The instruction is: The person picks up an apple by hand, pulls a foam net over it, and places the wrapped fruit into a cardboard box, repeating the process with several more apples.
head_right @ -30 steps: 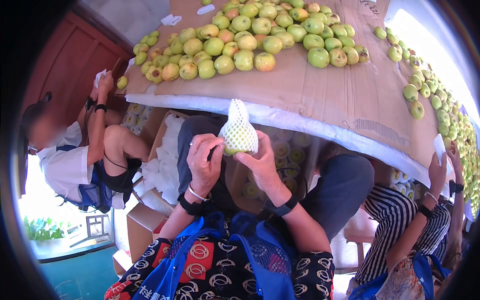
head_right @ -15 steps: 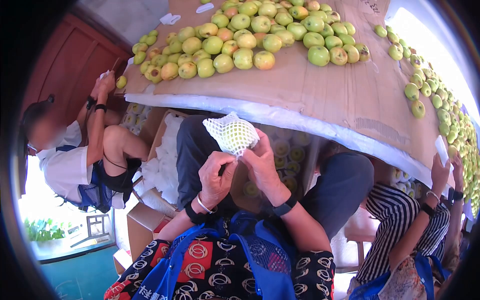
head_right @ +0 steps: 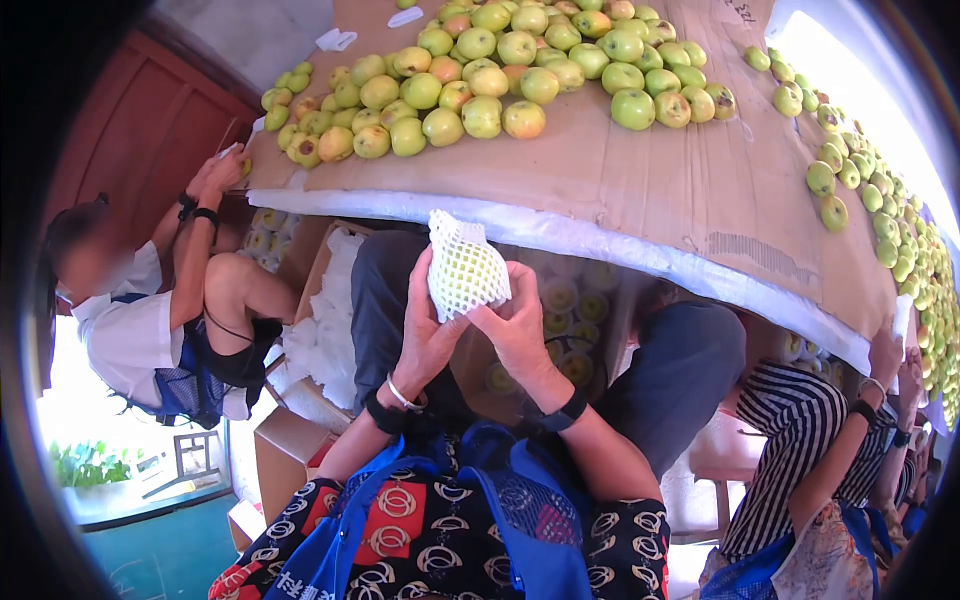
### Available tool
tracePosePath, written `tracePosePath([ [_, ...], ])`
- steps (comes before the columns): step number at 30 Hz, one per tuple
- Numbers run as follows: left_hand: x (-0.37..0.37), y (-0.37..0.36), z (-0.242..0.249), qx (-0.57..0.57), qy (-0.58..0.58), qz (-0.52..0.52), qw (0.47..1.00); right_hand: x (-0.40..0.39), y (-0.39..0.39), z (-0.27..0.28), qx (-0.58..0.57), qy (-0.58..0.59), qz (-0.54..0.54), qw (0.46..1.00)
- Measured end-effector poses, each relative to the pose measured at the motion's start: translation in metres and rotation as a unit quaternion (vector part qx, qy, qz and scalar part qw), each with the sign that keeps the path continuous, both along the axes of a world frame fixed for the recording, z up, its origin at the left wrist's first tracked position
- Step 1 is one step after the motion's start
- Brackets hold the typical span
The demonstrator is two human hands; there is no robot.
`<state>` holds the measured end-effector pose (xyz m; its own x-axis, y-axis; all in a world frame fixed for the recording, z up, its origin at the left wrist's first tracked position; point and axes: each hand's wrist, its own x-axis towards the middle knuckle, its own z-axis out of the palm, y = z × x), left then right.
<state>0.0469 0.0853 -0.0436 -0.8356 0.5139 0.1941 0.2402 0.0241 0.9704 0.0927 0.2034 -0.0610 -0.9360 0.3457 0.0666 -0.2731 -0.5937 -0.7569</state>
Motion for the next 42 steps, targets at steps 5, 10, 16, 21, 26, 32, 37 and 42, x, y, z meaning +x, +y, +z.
tracePosePath([
  [5,-0.003,-0.003,-0.004,0.160,-0.120,0.028,0.979,-0.001,0.015,0.000,0.159,-0.032,0.025,0.986],
  [10,-0.003,-0.006,-0.007,0.134,-0.077,0.038,0.987,-0.001,0.019,0.009,0.353,-0.020,-0.117,0.928],
  [16,-0.003,-0.002,-0.015,0.112,-0.074,0.084,0.987,-0.001,0.019,0.013,0.434,0.021,-0.141,0.890],
  [21,-0.007,0.000,-0.015,0.134,-0.100,0.108,0.980,-0.002,0.012,0.012,0.487,0.094,-0.147,0.856],
  [26,-0.008,0.001,-0.011,0.145,-0.125,0.154,0.969,0.001,0.010,0.006,0.527,0.091,-0.093,0.840],
  [32,-0.010,-0.004,-0.012,0.124,-0.063,0.158,0.978,0.005,0.007,0.022,0.497,-0.009,-0.089,0.863],
  [37,-0.004,0.001,0.016,-0.185,0.212,0.176,0.944,0.001,0.000,0.004,0.161,-0.041,0.026,0.986],
  [42,0.000,0.000,0.042,-0.187,0.195,0.120,0.955,0.001,0.008,0.007,0.082,-0.006,0.008,0.997],
])
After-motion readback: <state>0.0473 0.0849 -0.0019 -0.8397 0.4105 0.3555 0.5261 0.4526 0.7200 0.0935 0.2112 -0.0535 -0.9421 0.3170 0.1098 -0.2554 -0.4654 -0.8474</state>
